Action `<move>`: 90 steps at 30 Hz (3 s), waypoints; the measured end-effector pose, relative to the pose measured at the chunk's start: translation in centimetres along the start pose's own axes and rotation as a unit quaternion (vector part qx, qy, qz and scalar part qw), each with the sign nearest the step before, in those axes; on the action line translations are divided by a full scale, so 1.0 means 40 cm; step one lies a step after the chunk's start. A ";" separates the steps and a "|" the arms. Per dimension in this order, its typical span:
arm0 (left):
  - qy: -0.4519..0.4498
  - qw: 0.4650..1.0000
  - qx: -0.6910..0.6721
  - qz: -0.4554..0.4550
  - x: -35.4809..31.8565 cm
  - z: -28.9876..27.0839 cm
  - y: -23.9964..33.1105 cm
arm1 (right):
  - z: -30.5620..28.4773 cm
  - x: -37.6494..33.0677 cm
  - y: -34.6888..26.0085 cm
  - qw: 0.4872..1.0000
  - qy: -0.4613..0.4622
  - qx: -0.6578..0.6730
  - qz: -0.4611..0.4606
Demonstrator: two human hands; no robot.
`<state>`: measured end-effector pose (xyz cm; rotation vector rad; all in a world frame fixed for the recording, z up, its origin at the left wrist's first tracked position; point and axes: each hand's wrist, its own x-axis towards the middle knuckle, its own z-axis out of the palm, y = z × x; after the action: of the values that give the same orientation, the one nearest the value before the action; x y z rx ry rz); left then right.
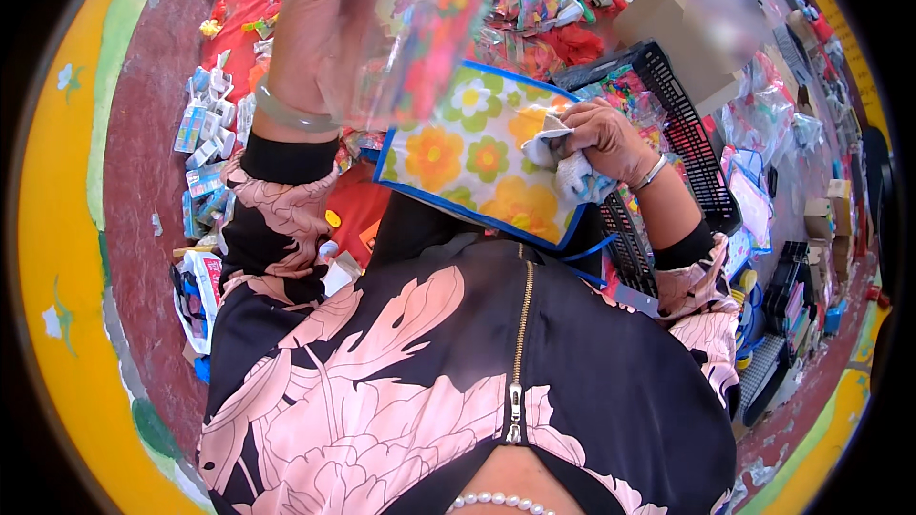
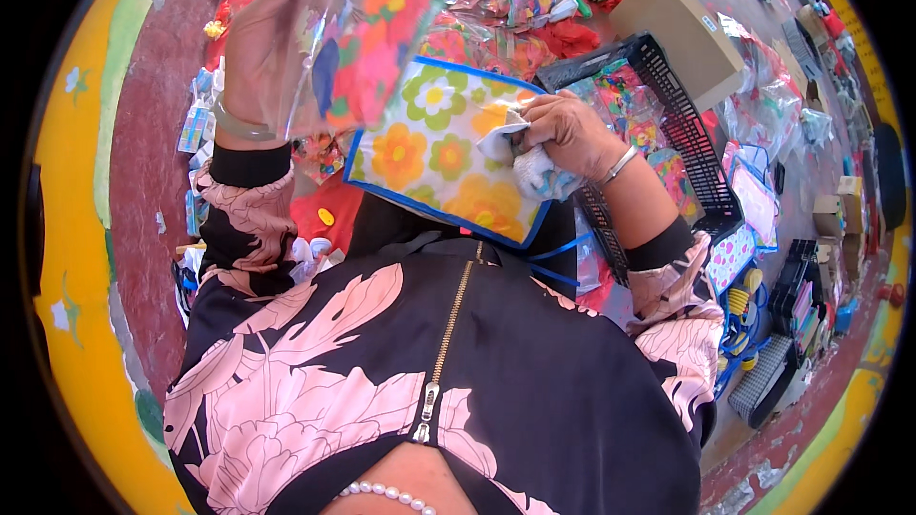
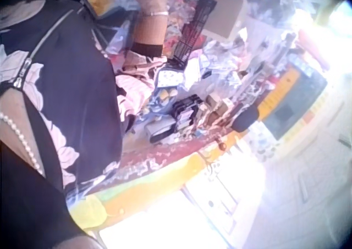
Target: The person repeatedly picks up small plastic-wrapped toy sets from a red tarp, wipes each package with a cloth, and places them into a black plastic basket. The person handles the items one at a time throughout the clip.
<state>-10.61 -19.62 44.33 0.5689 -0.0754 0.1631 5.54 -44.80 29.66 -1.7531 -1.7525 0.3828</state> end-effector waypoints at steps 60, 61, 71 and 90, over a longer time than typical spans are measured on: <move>0.296 0.925 0.239 -0.020 -0.157 -0.393 -0.304 | 0.013 -0.084 -0.038 0.807 0.154 -0.466 0.329; 0.291 0.928 0.232 -0.025 -0.155 -0.391 -0.301 | -0.031 -0.112 -0.035 0.806 0.157 -0.455 0.345; 0.277 0.935 0.218 -0.023 -0.154 -0.392 -0.303 | -0.039 0.011 -0.057 0.897 0.058 -0.152 0.412; 0.244 0.929 0.274 -0.041 -0.166 -0.339 -0.273 | -0.126 -0.099 -0.062 0.819 0.116 0.396 0.398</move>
<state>-14.87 -22.22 26.40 1.0729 0.4939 0.2416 6.33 -49.96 34.16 -1.6699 -0.4424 1.0213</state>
